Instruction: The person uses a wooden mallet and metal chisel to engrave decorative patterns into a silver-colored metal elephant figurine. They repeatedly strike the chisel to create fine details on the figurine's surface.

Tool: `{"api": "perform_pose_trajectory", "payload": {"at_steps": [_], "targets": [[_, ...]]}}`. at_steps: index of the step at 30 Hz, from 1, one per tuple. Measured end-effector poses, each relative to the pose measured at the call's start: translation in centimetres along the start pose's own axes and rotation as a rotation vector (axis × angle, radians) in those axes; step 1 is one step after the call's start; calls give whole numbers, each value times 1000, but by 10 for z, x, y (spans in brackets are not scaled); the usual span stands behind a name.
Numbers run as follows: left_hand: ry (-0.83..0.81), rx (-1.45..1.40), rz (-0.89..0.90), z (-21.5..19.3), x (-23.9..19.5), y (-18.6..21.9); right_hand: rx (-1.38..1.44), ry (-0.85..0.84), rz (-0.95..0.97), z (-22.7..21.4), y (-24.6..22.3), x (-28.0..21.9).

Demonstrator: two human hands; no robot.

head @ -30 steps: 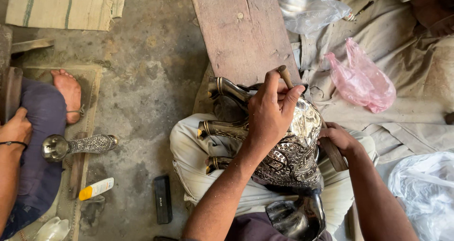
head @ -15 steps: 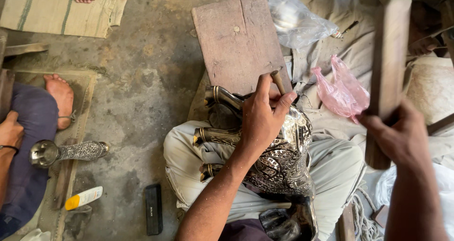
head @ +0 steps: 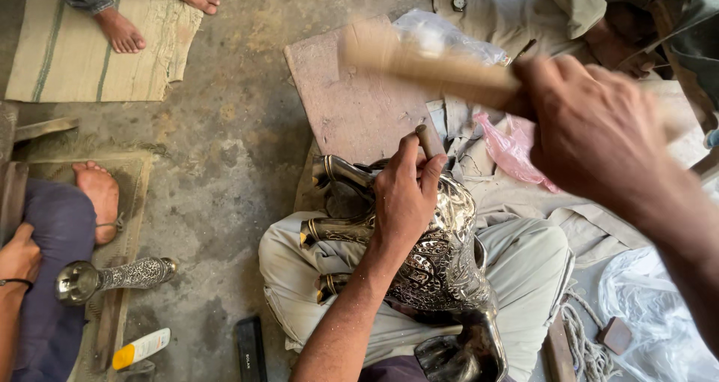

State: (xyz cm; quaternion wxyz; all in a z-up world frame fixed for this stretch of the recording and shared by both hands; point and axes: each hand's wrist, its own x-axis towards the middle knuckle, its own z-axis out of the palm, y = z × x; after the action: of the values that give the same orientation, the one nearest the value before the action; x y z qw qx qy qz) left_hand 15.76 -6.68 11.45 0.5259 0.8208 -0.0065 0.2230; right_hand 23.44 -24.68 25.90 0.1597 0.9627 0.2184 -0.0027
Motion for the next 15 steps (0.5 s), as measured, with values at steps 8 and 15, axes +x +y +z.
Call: {"api": "perform_pose_trajectory", "payload": {"at_steps": [8,15], "targets": [[-38,61,-95,3,4,-3,-47,337,-159,-15,-1,3],[-44,-5,-62,4,-2,-4,-199,240,-110,-1,9,-2]]}}
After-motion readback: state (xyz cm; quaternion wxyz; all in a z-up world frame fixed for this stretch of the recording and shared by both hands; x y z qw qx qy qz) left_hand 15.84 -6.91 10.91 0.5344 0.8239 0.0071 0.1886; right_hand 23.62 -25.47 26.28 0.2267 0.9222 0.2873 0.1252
